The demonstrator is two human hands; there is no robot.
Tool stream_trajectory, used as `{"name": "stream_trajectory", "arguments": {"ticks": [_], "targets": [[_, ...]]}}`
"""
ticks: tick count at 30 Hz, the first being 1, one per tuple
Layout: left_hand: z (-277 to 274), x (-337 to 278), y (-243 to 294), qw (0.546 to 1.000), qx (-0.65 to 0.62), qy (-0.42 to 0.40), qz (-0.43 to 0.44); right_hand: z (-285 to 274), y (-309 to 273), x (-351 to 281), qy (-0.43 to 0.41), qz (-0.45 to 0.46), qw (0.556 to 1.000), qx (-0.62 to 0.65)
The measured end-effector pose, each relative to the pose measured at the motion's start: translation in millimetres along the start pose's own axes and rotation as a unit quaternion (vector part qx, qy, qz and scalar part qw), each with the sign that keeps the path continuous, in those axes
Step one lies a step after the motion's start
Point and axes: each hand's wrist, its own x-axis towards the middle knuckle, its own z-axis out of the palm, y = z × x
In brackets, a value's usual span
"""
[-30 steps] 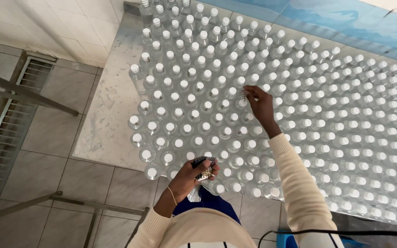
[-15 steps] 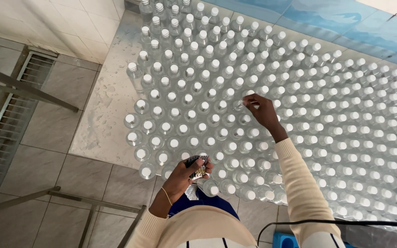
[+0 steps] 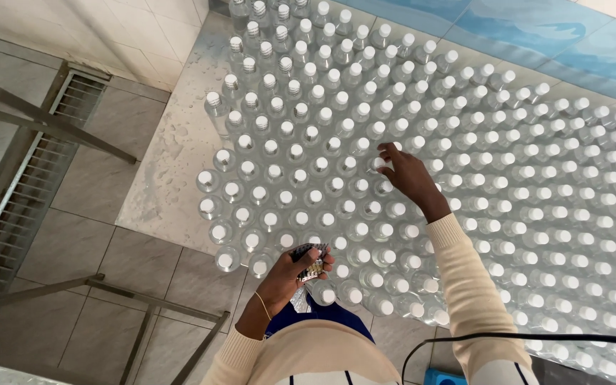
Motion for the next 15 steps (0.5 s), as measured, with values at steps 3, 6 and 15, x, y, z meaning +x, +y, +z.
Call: {"name": "stream_trajectory", "arguments": {"ticks": [3,6,15], "targets": [[8.9,-0.7,4.9,1.000,0.003,-0.005,0.001,-19.0,-5.9,-4.8,-0.025,-0.009,0.997,0.072],[14.6,1.2,2.6,1.000,0.002,0.002,0.001,-12.1,3.2,-3.4,-0.024,-0.006,0.997,0.075],[20.7,19.9,-15.1,1.000,0.010,-0.006,-0.011,-40.1,-36.7,-55.1,0.031,-0.095,0.979,0.179]]}}
